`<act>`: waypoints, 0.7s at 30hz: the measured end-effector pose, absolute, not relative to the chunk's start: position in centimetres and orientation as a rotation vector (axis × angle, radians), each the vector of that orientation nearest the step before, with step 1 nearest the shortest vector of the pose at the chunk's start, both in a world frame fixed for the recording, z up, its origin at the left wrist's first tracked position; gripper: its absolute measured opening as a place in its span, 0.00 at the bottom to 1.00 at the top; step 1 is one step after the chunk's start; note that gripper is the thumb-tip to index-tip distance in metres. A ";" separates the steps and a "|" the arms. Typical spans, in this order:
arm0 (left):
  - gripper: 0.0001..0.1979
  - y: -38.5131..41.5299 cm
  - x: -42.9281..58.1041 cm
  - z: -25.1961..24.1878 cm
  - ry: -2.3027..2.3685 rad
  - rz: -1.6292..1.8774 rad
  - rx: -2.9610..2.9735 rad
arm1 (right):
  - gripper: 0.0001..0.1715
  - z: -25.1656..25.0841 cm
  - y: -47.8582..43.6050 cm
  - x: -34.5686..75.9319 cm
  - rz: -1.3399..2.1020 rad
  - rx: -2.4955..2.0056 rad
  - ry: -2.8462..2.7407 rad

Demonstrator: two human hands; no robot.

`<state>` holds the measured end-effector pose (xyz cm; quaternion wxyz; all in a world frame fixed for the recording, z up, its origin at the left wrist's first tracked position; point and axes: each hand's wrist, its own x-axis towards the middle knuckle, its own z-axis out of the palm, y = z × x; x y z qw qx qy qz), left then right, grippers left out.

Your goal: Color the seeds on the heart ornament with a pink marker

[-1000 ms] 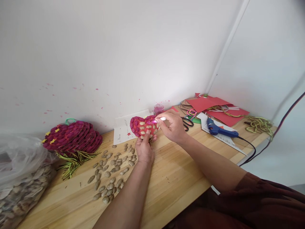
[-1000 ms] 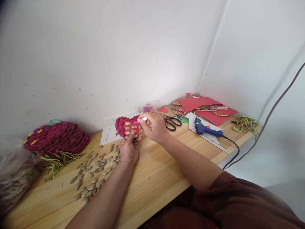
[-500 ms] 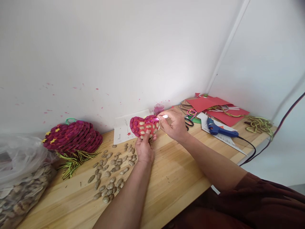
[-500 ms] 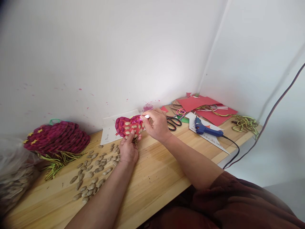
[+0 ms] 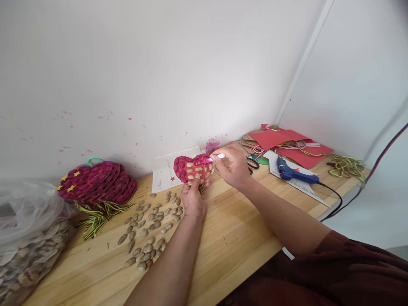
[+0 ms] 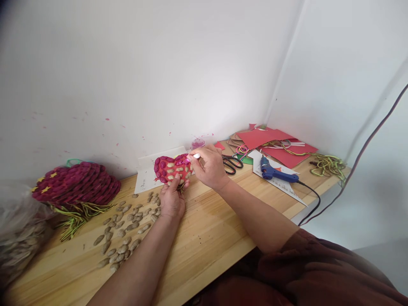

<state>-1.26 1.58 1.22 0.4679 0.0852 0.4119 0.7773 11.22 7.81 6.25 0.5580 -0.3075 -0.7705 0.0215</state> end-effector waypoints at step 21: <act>0.23 1.8 -1.3 0.9 1.012 1.920 0.231 | 0.11 6.1 7.8 11.1 0.075 -0.703 -1.821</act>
